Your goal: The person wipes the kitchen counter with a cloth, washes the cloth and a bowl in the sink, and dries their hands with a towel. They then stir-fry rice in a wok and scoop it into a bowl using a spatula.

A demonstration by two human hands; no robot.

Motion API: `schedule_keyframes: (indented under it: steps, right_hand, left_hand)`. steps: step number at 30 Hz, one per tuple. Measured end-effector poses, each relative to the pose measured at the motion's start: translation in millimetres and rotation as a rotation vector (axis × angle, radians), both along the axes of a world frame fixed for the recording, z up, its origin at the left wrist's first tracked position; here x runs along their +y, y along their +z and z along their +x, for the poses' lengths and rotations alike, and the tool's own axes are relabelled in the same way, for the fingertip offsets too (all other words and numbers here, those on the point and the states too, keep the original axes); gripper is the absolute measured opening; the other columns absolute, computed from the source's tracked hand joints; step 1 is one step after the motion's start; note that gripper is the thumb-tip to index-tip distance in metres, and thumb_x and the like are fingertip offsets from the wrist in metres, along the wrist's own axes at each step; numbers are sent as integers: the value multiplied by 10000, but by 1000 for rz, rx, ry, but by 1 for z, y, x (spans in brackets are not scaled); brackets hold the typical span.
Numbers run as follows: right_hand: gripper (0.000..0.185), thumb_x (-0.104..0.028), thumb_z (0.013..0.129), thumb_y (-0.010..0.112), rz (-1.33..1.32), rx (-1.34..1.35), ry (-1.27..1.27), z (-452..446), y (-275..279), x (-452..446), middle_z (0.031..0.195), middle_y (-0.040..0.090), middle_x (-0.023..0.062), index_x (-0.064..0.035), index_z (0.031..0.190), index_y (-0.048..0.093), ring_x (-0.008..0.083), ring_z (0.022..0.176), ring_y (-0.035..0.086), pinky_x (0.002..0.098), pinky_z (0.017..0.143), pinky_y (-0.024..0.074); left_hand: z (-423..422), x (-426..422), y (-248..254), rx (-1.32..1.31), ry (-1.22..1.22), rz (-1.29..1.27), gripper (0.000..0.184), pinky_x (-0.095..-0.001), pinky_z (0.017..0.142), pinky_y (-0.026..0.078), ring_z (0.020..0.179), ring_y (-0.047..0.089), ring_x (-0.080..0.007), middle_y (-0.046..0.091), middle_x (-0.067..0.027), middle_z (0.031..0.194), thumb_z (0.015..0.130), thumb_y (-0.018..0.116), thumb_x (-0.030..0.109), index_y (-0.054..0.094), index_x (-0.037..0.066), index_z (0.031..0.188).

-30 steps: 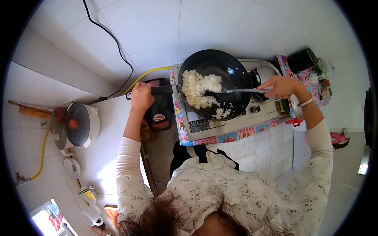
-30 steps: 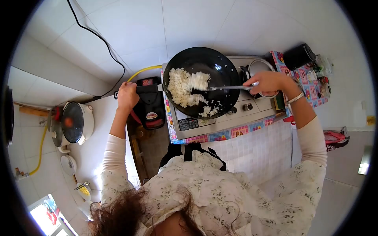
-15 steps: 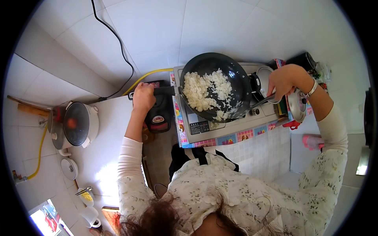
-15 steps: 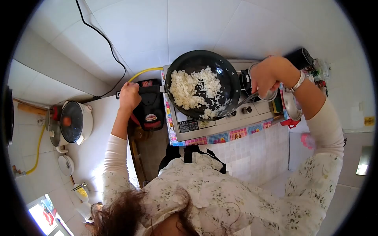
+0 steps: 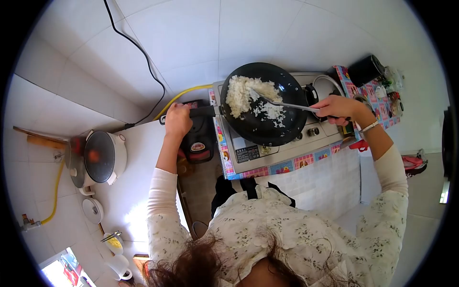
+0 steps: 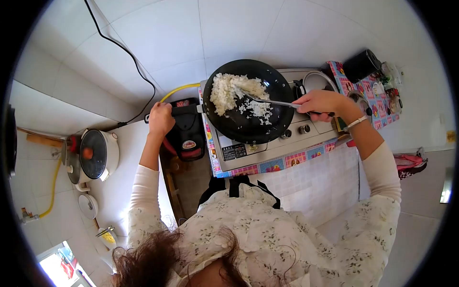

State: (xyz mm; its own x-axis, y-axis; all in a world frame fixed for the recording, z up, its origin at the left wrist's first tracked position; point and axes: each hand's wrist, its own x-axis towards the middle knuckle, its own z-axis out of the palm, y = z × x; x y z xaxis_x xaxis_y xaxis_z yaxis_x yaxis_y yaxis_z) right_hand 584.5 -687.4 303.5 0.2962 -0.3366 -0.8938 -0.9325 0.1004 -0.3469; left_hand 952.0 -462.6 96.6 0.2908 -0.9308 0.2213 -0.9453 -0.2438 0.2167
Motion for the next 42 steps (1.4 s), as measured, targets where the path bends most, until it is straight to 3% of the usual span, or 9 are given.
schedule_keyframes:
  steps: [3,8,11,14,20,23,29,35,42]
  right_hand:
    - [400,-145,855,523,-85,77,135,-4,31,9,518,449,30,-110,1254,537,69,337,307,243,313,233]
    - [385,-208,793,555,-365,229,743,-21,23,33,647,603,128,-78,1152,605,191,489,560,323,471,448]
    - [295,-148,774,538,-536,274,884,-12,13,58,743,641,168,-59,1038,636,282,649,626,398,601,492]
    - [254,-117,758,542,-767,156,708,-16,-30,57,800,640,190,-56,990,626,353,777,616,456,716,483]
    - [350,-94,759,565,-1185,122,883,-14,-49,57,713,623,128,-136,1104,605,304,661,612,423,609,475]
    - [412,-86,735,588,-1406,70,970,-34,-26,55,718,621,106,-180,1136,599,282,632,606,402,581,463]
    - [386,-85,681,637,-1106,178,933,-46,28,33,825,649,94,-196,1048,675,267,703,633,371,649,488]
    - [400,-136,657,672,-694,31,741,-36,-17,23,835,659,131,-156,1056,670,288,763,634,365,719,496]
    - [351,-237,727,689,-957,-261,371,-33,-107,51,829,655,152,-136,1061,654,317,746,628,393,681,493]
  left_hand:
    - [0,0,-1,7,14,10,79,-397,810,433,853,543,-327,589,-143,768,595,540,-27,536,23,657]
    - [2,0,-3,-15,8,30,84,-400,811,435,864,542,-330,594,-144,785,600,537,-24,547,19,670]
    - [2,0,-4,-10,15,21,80,-397,811,437,860,543,-330,594,-141,787,600,535,-21,543,22,667]
    - [1,1,3,11,-18,29,77,-394,812,437,861,545,-325,593,-137,783,598,536,-17,536,27,661]
    - [2,0,4,-24,-11,120,135,-362,932,403,885,571,-287,609,-132,800,612,594,23,594,39,747]
    - [4,-1,-2,-7,-42,-8,88,-387,819,439,850,548,-325,586,-137,759,585,542,-21,534,32,655]
    - [4,-1,-3,-7,-23,4,84,-385,831,439,864,552,-324,591,-136,770,592,540,-20,545,26,662]
    - [2,-1,0,-22,-14,74,128,-369,875,419,881,558,-301,608,-129,795,600,575,0,596,32,721]
    - [5,-2,-3,-20,-35,0,90,-380,829,430,859,545,-329,587,-136,768,588,544,-14,538,36,663]
